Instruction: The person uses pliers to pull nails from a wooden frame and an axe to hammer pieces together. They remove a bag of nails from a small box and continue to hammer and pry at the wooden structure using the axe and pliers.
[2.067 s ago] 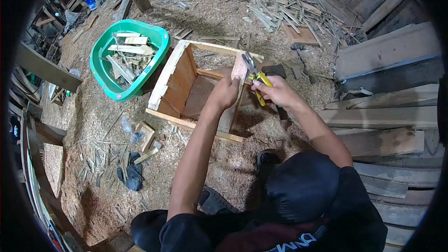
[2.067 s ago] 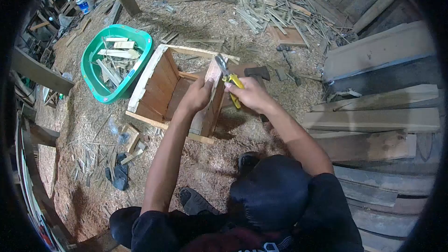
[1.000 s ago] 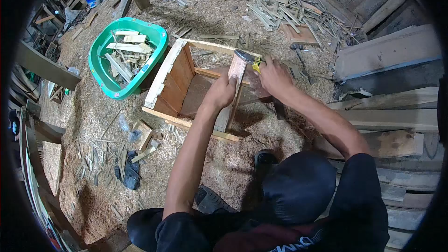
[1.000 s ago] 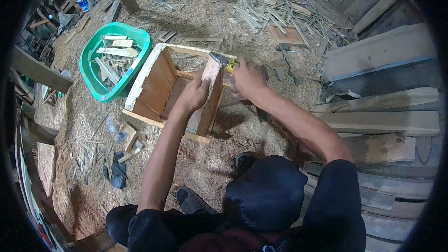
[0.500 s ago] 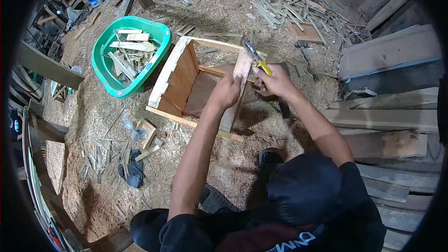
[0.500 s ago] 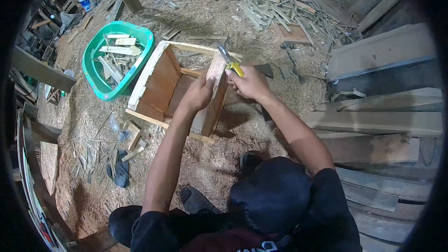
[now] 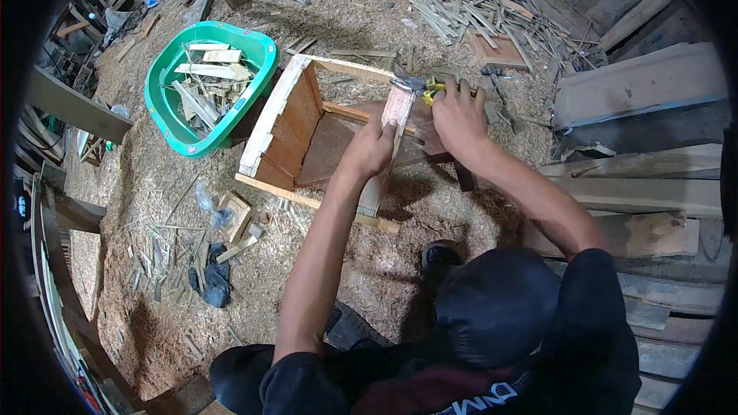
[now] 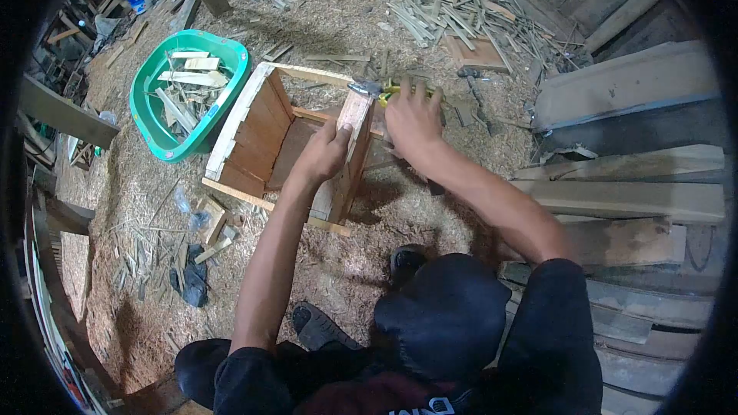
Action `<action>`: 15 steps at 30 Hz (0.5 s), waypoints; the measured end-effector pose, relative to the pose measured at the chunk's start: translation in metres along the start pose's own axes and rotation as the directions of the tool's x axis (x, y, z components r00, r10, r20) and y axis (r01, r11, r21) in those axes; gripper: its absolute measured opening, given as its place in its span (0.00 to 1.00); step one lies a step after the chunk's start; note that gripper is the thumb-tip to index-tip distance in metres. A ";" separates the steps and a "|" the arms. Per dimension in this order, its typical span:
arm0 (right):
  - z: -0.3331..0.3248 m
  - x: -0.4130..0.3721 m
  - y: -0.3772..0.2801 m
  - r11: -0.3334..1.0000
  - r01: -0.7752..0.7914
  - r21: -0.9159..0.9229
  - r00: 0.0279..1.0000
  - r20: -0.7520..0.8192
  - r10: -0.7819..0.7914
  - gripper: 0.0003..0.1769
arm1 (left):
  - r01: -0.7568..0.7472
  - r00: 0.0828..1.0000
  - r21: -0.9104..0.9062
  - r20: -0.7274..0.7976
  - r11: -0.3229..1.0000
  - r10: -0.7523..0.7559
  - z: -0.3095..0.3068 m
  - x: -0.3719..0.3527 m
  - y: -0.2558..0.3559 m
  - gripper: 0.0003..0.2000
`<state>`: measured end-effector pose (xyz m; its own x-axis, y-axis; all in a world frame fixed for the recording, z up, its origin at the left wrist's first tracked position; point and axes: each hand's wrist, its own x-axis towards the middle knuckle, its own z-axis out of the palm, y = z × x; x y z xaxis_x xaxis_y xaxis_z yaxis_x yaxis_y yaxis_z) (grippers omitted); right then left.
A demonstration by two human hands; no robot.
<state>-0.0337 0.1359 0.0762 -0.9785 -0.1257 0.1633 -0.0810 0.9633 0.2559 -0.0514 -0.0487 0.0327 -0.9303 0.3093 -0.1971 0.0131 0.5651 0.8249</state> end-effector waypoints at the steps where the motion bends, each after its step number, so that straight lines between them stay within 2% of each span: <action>1: 0.000 0.001 0.000 0.998 0.008 -0.056 1.000 -0.006 -0.009 0.13 | 0.005 1.000 0.012 0.003 1.000 -0.006 0.000 -0.001 0.000 0.24; 4: 0.011 -0.002 -0.003 0.995 0.013 -0.101 0.995 -0.095 -0.022 0.14 | -0.009 1.000 0.002 0.013 1.000 0.009 -0.003 -0.001 0.003 0.24; 7: 0.006 0.004 0.002 0.994 0.090 -0.056 0.996 0.012 -0.090 0.15 | -0.018 1.000 0.034 0.012 0.999 0.018 -0.001 0.003 0.000 0.25; 10: -0.001 0.011 0.000 0.997 0.074 0.002 0.985 0.154 -0.074 0.14 | -0.017 1.000 0.022 -0.002 1.000 0.017 -0.002 0.002 0.002 0.25; 13: -0.005 0.012 0.013 0.987 0.133 0.088 0.979 0.143 -0.144 0.14 | 0.008 1.000 0.038 0.003 0.999 -0.008 -0.002 0.001 0.005 0.26; 15: 0.000 0.019 0.022 0.949 0.101 0.298 0.953 0.245 -0.178 0.13 | 0.013 1.000 0.022 0.004 1.000 -0.013 -0.002 0.002 0.005 0.26</action>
<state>-0.0540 0.1544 0.0850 -0.9646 -0.2332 -0.1232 -0.2319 0.9724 -0.0246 -0.0535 -0.0467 0.0380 -0.9290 0.3048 -0.2099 0.0092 0.5859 0.8104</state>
